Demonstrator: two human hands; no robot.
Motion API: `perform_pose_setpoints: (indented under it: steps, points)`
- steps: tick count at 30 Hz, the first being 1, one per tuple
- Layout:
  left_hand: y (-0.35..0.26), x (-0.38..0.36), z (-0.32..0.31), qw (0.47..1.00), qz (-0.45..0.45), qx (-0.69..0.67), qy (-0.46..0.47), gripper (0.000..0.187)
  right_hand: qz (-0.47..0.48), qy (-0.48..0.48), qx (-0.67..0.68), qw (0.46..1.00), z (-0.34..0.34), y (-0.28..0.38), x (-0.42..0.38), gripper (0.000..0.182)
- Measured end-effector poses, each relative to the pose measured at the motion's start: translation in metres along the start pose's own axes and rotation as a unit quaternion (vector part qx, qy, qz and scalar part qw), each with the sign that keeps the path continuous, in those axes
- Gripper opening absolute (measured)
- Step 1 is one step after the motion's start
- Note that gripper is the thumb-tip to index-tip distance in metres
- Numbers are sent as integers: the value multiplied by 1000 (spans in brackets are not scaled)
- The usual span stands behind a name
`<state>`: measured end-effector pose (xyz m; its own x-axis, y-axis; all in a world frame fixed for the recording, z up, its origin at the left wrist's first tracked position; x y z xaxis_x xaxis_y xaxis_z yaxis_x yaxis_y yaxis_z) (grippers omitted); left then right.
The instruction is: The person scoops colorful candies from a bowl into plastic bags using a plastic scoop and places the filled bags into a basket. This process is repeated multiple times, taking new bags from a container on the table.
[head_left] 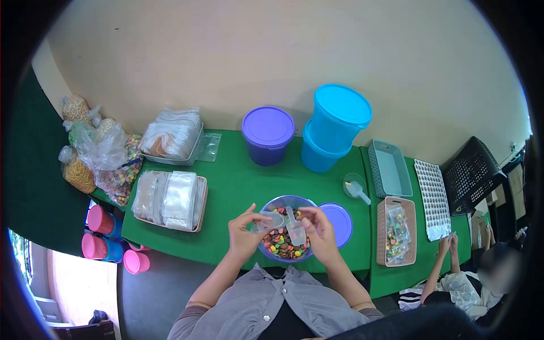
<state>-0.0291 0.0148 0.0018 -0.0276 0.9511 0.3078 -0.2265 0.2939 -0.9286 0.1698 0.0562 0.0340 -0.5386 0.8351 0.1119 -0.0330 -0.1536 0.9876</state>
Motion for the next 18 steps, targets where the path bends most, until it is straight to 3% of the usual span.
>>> perform_pose_setpoints:
  steps: [1,4,9,11,14,18]
  points:
    - [0,-1,-4,999,-18,37,-9,24,-28,30,65,997,-3,-2,-2,26]
    - [-7,1,-15,995,-47,89,-12,23,-78,82,55,992,-10,1,-2,27]
    - [-3,0,-20,972,-115,199,57,33,-97,77,37,992,-4,-12,3,30]
    - [-17,4,-26,953,-93,268,108,51,-37,75,-126,988,-5,-9,4,26]
    - [1,9,-34,960,-111,241,92,64,-48,97,-120,987,-9,-21,6,20]
    - [11,5,-28,975,-99,172,102,54,-52,89,-154,983,-9,-16,7,14]
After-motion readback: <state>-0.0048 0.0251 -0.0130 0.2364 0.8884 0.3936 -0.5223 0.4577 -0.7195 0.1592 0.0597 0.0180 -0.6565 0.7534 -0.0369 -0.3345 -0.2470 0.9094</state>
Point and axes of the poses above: each hand's wrist, its own x-axis towards the middle knuckle, its own z-axis out of the back of the hand, y = z × x, the point moved 1 cm from there along x, towards the middle knuckle, and after that the axes turned 13 degrees about y, right-handed, at the moved point
